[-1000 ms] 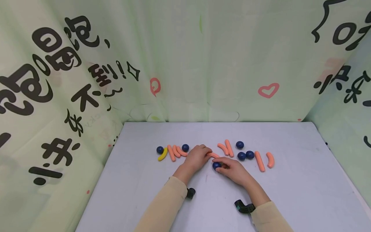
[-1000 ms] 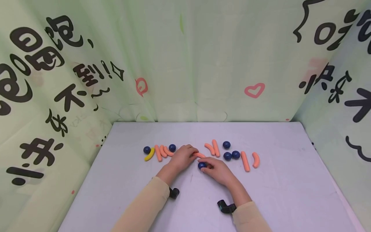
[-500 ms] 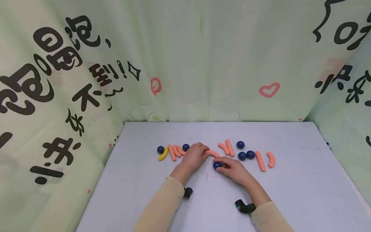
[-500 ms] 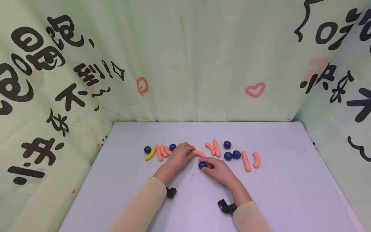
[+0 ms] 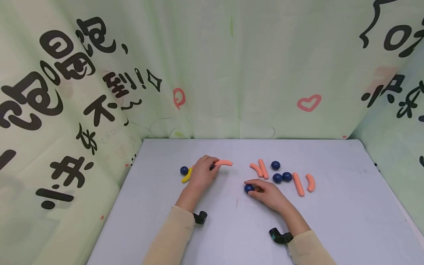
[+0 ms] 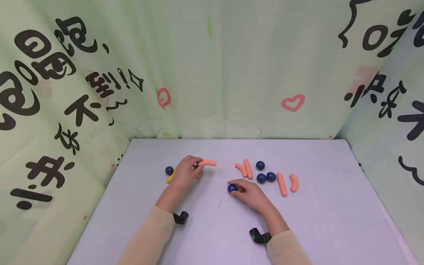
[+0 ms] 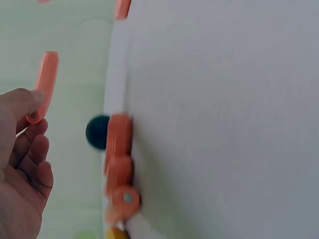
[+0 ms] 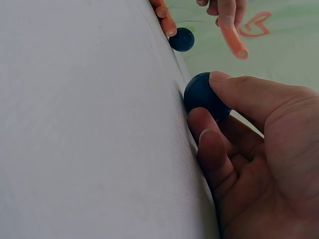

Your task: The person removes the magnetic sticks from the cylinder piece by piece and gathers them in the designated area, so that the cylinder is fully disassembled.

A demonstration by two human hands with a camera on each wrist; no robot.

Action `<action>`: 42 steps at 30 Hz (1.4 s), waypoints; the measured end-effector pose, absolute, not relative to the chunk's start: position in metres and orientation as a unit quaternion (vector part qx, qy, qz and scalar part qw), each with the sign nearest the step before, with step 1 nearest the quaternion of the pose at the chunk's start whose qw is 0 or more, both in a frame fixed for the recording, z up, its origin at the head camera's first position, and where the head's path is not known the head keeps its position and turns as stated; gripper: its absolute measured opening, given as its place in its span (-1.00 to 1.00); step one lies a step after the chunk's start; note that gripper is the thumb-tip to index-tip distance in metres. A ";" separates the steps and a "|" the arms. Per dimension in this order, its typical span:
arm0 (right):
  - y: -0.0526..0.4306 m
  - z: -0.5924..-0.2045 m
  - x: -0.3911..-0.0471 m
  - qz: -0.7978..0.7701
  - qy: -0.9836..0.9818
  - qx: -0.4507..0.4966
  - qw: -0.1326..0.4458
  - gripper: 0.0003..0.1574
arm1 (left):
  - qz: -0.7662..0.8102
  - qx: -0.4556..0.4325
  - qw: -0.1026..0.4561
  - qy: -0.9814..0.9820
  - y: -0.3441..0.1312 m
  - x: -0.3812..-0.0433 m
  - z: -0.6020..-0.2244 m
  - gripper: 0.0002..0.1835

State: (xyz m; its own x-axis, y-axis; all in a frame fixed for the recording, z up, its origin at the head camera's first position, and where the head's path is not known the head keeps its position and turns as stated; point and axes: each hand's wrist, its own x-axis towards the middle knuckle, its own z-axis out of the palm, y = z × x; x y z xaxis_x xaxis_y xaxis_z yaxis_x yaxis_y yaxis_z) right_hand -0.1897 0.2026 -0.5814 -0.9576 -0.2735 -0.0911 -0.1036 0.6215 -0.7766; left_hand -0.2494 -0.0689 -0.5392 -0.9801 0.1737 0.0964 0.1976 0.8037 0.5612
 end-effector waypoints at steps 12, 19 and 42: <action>0.205 -0.582 -0.188 -0.439 0.885 -0.116 0.101 -0.54 | -0.348 0.038 0.066 -0.934 -0.158 -0.262 -0.554 -0.65; 0.207 -0.582 -0.188 -0.440 0.885 -0.113 0.100 -0.55 | -0.357 0.084 0.052 -0.929 -0.182 -0.264 -0.568 -0.64; 0.203 -0.581 -0.186 -0.436 0.888 -0.117 0.093 -0.55 | -0.344 0.078 0.014 -0.936 -0.197 -0.255 -0.575 -0.56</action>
State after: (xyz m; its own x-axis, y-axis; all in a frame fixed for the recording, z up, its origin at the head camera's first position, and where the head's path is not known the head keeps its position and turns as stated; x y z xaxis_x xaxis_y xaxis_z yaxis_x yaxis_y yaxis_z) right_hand -0.1864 0.2029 -0.5806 -0.9554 -0.2886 -0.0629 -0.1269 0.5933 -0.7949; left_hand -0.2554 -0.1965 -0.5749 -0.9874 -0.1559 -0.0282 -0.1370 0.7509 0.6460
